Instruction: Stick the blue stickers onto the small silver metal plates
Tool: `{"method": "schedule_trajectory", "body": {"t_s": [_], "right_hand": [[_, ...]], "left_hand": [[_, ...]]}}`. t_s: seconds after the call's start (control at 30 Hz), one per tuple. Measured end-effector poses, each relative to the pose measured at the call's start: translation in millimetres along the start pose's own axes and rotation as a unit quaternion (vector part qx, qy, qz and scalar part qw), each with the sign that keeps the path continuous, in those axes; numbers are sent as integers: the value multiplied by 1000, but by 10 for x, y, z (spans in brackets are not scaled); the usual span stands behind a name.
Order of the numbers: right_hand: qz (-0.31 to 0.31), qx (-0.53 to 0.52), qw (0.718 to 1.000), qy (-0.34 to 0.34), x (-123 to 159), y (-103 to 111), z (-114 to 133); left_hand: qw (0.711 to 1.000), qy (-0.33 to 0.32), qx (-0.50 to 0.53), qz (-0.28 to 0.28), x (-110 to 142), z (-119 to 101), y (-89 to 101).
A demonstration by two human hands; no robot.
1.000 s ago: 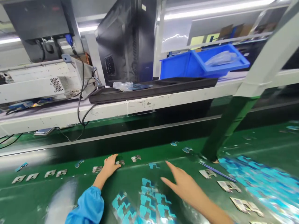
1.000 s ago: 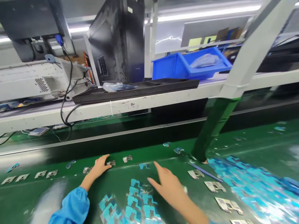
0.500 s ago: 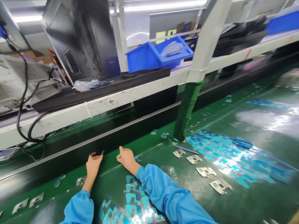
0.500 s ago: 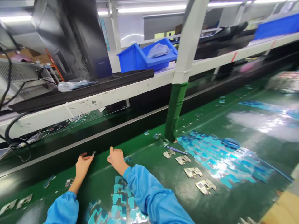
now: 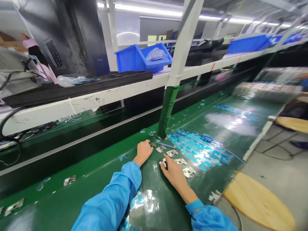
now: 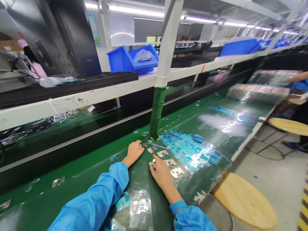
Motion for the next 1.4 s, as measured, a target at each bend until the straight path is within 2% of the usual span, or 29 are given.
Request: {"method": "schedule_trajectory", "body": {"t_s": [0.1,0.17,0.27,0.37,0.43,0.5,0.63,0.8,0.9,1.0,1.07,1.17,1.23,1.3,1.4], "right_hand": [[-18,27,999,21,9,-35,44],[-18,39,999,26,31,-16,101],[-6,51,997,50,183,43,246],[33,46,994,92,439,62,477],[51,47,992,109,589,68,635],[59,45,991,114,672,69,771],[82,38,987,131,637,6,1014],[100,50,980,168,393,-91,1246],[102,47,976,187,174,-114,1350],[124,-2,972,201,-53,-147,1529],[183,-82,952,230,-130,-220,1734],[319,-215,873,300,-16,-367,2086],[375,-260,826,330,144,-438,2230],[383,-276,815,337,276,-492,2274],[358,-291,825,326,373,-536,2241]], "left_hand": [[999,-23,-24,19,89,24,44],[998,-39,-31,29,324,107,157],[993,-80,-47,68,963,288,312],[975,-125,-123,137,1740,541,336],[970,-111,-167,140,2131,742,356],[969,-97,-188,125,2386,889,387],[970,-86,-200,105,2601,1068,442],[972,-85,-195,103,2785,1211,568],[974,-76,-182,113,3046,1214,746],[978,-16,-189,84,3408,1235,980],[976,39,-208,50,3659,1290,1076],[964,90,-248,16,3947,1408,1057],[957,96,-274,3,4043,1492,1015],[953,89,-289,-1,4077,1587,1018],[956,79,-284,2,4077,1756,1134]]}}
Point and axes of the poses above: each hand's wrist, its own x-axis away from the middle knuckle, its own y-axis out of the back of the hand, z = x × y, the point moved 6 cm from there along -x, towards the middle knuckle, and after that the axes turned 9 degrees about y, right-handed, at the moved point
